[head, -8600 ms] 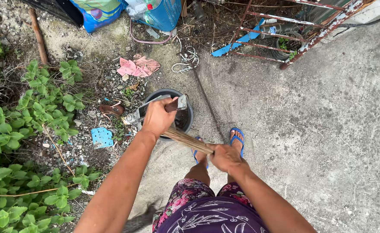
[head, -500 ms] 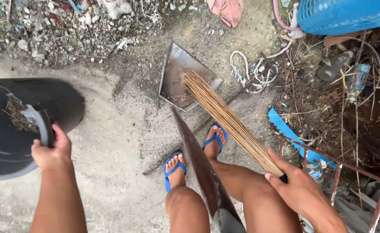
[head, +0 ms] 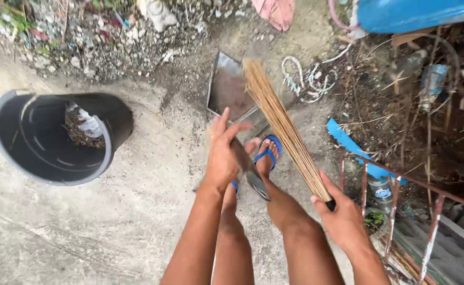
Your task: Sweeping up trash and collecting it in a dustpan and bucket in an outdoor area.
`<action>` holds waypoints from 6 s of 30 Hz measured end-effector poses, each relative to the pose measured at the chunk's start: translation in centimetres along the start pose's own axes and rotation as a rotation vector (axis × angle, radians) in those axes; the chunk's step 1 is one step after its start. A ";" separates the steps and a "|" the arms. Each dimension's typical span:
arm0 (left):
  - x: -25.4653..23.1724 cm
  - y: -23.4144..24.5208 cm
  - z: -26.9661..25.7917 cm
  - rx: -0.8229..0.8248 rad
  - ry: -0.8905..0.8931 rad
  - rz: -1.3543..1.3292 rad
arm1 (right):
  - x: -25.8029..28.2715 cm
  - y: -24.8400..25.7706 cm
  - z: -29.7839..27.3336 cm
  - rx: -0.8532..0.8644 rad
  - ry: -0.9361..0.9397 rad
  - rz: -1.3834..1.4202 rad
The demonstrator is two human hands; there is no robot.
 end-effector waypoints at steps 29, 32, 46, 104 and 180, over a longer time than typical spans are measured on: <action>7.3 3.7 -2.6 -0.329 0.299 0.035 | -2.0 -5.3 7.2 0.102 0.416 0.033; 5.4 5.2 -1.0 -0.338 0.379 0.069 | -1.1 -0.2 5.7 0.023 0.319 0.040; 3.7 0.4 4.2 -0.499 0.294 0.067 | 6.4 5.4 19.5 -0.097 0.615 -0.144; 8.2 7.0 3.1 -0.133 0.360 0.079 | 1.5 0.8 10.0 -0.207 0.277 0.213; 17.9 21.0 -0.9 -0.183 0.336 0.083 | 14.7 -20.4 -7.9 0.132 0.234 0.095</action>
Point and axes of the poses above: each hand's wrist, its own z-axis towards the middle knuckle, its own y-axis out of the back of the hand, x = y × z, the point moved 3 cm from there along z, towards the middle knuckle, and after that the axes turned 11 degrees about -x, right-handed, at the moved point
